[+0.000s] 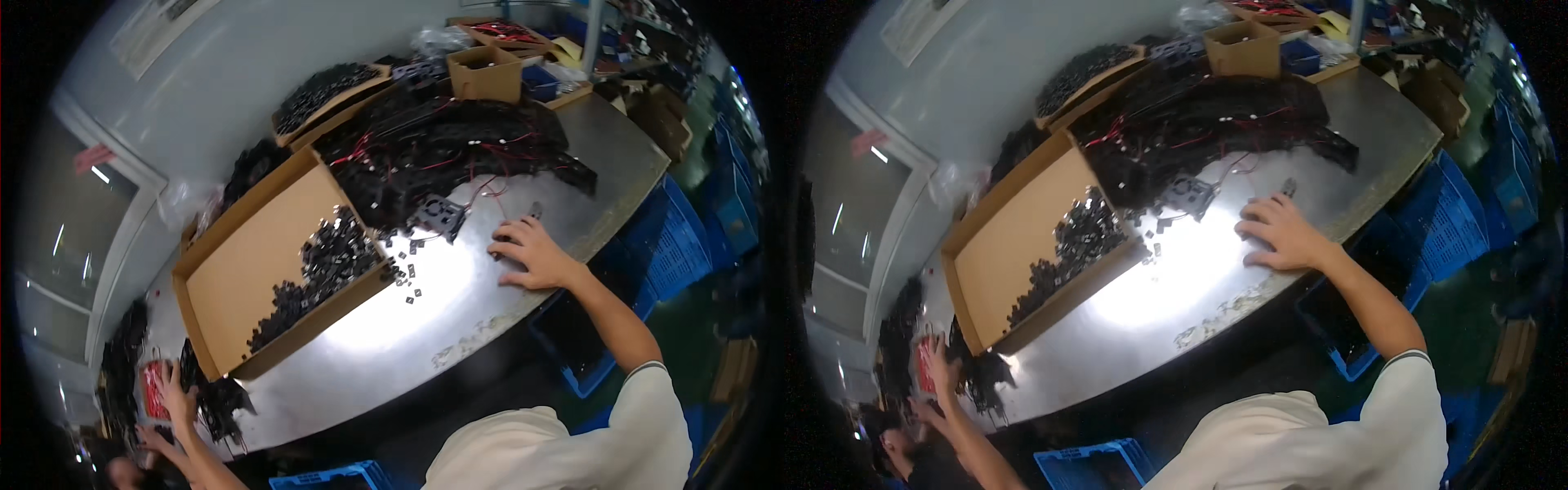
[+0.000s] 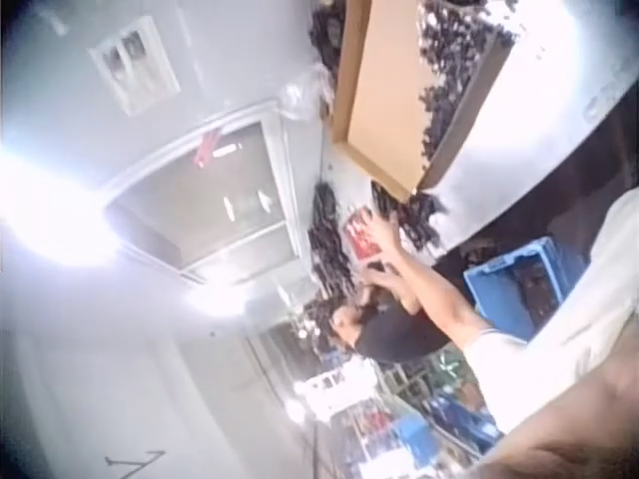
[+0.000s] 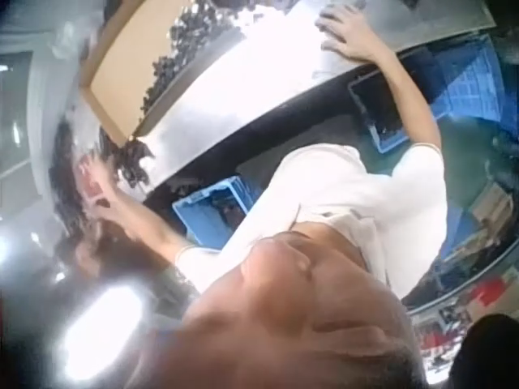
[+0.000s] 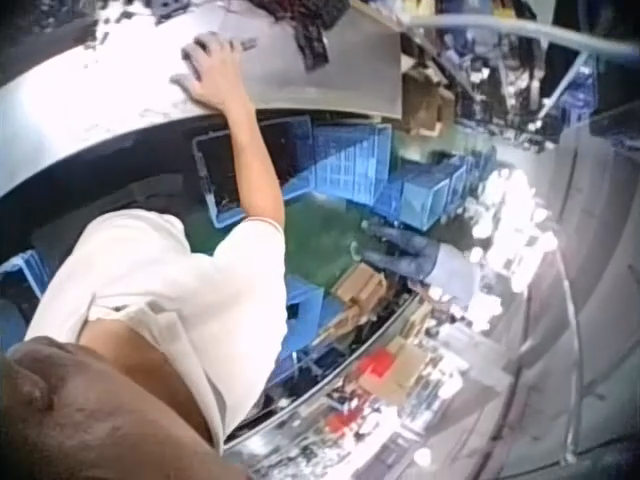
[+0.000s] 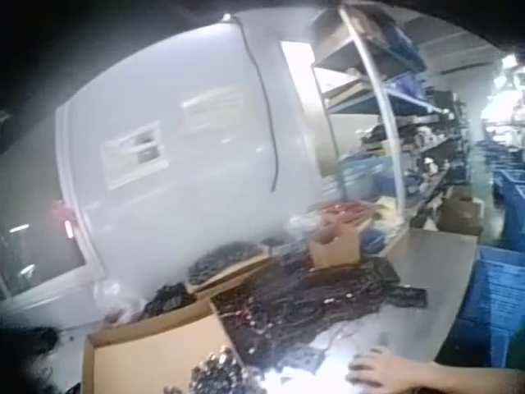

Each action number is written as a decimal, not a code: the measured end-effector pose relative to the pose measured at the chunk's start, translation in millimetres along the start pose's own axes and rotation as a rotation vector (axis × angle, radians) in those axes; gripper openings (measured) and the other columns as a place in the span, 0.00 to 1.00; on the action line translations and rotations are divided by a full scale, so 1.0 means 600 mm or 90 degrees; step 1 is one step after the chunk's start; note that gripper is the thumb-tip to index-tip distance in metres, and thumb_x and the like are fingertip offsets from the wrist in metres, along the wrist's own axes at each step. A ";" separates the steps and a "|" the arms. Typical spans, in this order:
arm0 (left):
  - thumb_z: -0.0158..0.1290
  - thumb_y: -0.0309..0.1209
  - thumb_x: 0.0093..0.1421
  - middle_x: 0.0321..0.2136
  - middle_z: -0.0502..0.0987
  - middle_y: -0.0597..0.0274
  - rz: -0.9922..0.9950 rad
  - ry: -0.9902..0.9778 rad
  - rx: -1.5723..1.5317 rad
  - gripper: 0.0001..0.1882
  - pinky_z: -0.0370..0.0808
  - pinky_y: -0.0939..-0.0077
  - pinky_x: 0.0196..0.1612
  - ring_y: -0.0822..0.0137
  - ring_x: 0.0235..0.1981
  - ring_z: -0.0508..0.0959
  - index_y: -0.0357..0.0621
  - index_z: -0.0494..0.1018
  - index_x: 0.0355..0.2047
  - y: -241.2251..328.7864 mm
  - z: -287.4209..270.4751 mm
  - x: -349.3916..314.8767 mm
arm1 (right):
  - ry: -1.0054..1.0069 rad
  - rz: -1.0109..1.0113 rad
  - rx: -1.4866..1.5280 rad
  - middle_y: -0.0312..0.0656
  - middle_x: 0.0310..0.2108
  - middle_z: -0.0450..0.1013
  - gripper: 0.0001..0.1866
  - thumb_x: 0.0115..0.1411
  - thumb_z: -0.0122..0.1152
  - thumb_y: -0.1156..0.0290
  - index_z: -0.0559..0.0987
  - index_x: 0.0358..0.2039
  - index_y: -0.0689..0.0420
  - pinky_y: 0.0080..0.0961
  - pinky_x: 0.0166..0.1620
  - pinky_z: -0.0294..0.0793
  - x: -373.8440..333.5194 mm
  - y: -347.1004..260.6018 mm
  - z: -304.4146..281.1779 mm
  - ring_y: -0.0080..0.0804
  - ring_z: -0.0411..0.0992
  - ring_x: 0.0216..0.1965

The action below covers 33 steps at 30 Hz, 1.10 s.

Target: Assembling electronic components by attaching wires and small parts to a plastic base housing.

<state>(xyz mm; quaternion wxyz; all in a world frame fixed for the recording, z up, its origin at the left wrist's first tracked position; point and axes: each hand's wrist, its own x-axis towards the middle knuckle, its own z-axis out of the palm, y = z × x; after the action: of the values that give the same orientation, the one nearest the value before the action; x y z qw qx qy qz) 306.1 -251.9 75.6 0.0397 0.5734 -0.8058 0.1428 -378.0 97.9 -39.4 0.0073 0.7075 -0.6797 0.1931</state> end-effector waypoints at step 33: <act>0.68 0.32 0.46 0.47 0.74 0.52 0.217 0.108 -0.359 0.37 0.72 0.50 0.54 0.46 0.49 0.76 0.44 0.66 0.56 0.868 -0.109 0.166 | -0.241 0.198 1.756 0.35 0.56 0.72 0.33 0.67 0.50 0.39 0.69 0.61 0.50 0.35 0.62 0.63 0.161 -0.374 0.120 0.30 0.67 0.57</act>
<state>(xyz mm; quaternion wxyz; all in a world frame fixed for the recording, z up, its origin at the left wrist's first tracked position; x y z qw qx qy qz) -221.1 -167.8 64.5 0.2394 0.3832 -0.8915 -0.0341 -142.2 2.6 -22.1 -0.7970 0.0783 -0.0064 0.5989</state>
